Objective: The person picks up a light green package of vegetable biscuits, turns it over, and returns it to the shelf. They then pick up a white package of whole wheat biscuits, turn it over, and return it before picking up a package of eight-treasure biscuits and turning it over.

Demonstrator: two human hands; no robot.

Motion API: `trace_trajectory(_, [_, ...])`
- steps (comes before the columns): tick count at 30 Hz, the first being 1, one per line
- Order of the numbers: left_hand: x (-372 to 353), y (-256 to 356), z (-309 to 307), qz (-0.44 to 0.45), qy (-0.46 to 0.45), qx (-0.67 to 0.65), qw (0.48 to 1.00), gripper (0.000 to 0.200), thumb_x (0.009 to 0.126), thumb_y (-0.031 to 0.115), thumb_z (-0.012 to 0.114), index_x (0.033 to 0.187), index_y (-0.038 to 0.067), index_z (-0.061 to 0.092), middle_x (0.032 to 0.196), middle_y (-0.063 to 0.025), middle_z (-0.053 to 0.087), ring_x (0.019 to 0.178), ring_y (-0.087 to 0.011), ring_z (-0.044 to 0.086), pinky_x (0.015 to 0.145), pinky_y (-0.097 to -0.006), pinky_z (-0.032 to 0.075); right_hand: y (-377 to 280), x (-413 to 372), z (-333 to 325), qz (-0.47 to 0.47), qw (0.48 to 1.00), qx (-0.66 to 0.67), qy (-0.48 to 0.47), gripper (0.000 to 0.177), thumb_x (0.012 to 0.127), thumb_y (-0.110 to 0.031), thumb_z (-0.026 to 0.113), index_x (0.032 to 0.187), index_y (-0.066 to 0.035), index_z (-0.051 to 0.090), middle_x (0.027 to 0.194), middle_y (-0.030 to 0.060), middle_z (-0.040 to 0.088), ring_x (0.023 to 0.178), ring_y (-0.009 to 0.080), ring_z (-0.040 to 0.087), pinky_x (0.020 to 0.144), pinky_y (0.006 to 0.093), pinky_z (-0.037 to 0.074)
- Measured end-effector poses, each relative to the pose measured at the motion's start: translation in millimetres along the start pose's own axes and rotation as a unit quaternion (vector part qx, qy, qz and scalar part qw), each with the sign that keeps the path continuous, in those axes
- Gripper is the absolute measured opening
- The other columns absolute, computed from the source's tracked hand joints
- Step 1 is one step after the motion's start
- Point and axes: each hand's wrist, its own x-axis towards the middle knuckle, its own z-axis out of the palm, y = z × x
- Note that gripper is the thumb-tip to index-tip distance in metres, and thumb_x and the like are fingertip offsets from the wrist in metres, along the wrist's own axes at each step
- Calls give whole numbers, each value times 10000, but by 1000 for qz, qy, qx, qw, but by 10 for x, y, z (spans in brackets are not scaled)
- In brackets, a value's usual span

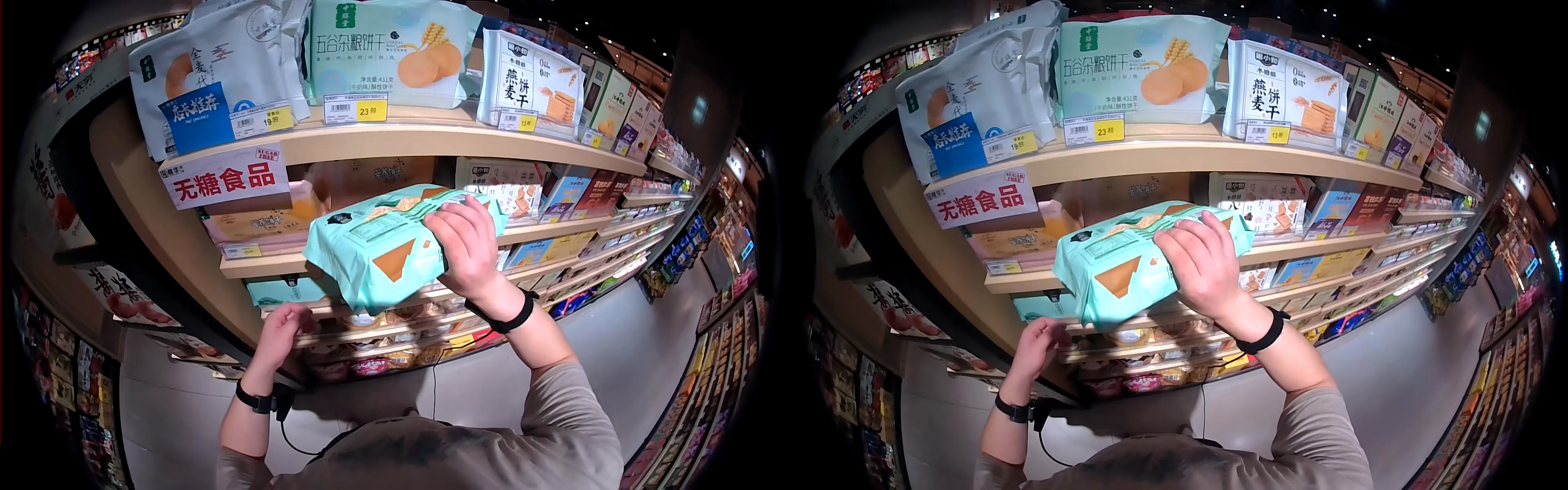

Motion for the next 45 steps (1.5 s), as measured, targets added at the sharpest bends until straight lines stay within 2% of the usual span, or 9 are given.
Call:
trace_trajectory(5, [194, 423, 549, -62, 0, -258, 964, 549, 995, 449, 307, 1273, 10, 484, 1189, -143, 597, 1057, -247, 600, 901, -379, 484, 31, -28, -394, -20, 997, 79, 9, 252, 745, -74, 640, 991, -121, 664, 960, 0, 633, 983, 191, 573, 997, 477, 393])
trace_trajectory(7, [249, 560, 690, -103, -162, -347, 918, 692, 976, 549, 194, 1400, 25, 356, 1334, -172, 500, 1214, -286, 500, 1011, -445, 413, 111, -2, -490, -61, 993, 101, -1, 240, 744, -96, 654, 978, -151, 665, 973, -26, 637, 1022, 185, 555, 1032, 476, 342])
trace_trajectory(13, [148, 874, 1209, -149, -275, -396, 863, 886, 842, 699, 440, 1443, 65, 294, 1397, -152, 434, 1207, -288, 504, 999, -428, 432, 163, -167, -475, -65, 984, 168, -16, 263, 737, -133, 669, 982, -224, 632, 1039, -35, 626, 1082, 221, 533, 1006, 476, 312])
trace_trajectory(20, [310, 589, 1139, -127, -197, -409, 882, 581, 884, 207, 498, 1398, 7, 314, 1336, -166, 475, 1181, -271, 522, 1005, -416, 432, 297, -386, -398, -13, 986, 164, -10, 398, 733, -146, 684, 1097, -267, 579, 1216, 91, 534, 1086, 290, 522, 935, 460, 383])
trace_trajectory(29, [250, 1052, 1093, 77, -145, -228, 960, 678, 728, 33, 617, 1348, 7, 343, 1212, -117, 539, 1116, -182, 541, 918, -293, 448, 352, -760, -312, 96, 978, 181, -30, 824, 689, -76, 759, 1379, -187, 322, 1398, 189, 362, 1181, 355, 479, 980, 450, 395])
trace_trajectory(33, [212, 1162, 1105, 86, -148, -114, 979, 708, 681, -61, 672, 1306, 17, 348, 1165, -97, 565, 1100, -159, 533, 938, -306, 417, 453, -799, -348, 349, 884, 311, 27, 726, 773, -60, 683, 1388, -44, 297, 1410, 138, 366, 1168, 259, 512, 1000, 394, 417])
trace_trajectory(36, [214, 1067, 1129, 132, -186, -20, 973, 745, 661, -17, 751, 1300, 13, 370, 1195, -87, 557, 1115, -160, 519, 969, -321, 397, 455, -724, -378, 322, 846, 424, -30, 768, 776, -244, 734, 1384, -36, 313, 1383, 157, 420, 1221, 275, 479, 1045, 406, 356])
trace_trajectory(41, [107, 1074, 1217, 140, -203, 112, 963, 752, 631, 23, 794, 1282, 13, 418, 1145, -95, 595, 1089, -160, 536, 969, -316, 401, 270, -561, -390, 296, 742, 442, -408, 1001, 573, -413, 867, 1359, -21, 387, 1288, 210, 525, 1181, 300, 529, 971, 377, 421])
trace_trajectory(45, [44, 964, 1225, 84, -211, 111, 968, 804, 616, 22, 799, 1316, 30, 404, 1138, -103, 600, 1068, -171, 554, 942, -330, 435, 197, -815, -324, 359, 656, 525, -407, 925, 557, -351, 889, 1298, -12, 451, 1133, 152, 587, 1087, 242, 556, 933, 349, 431])
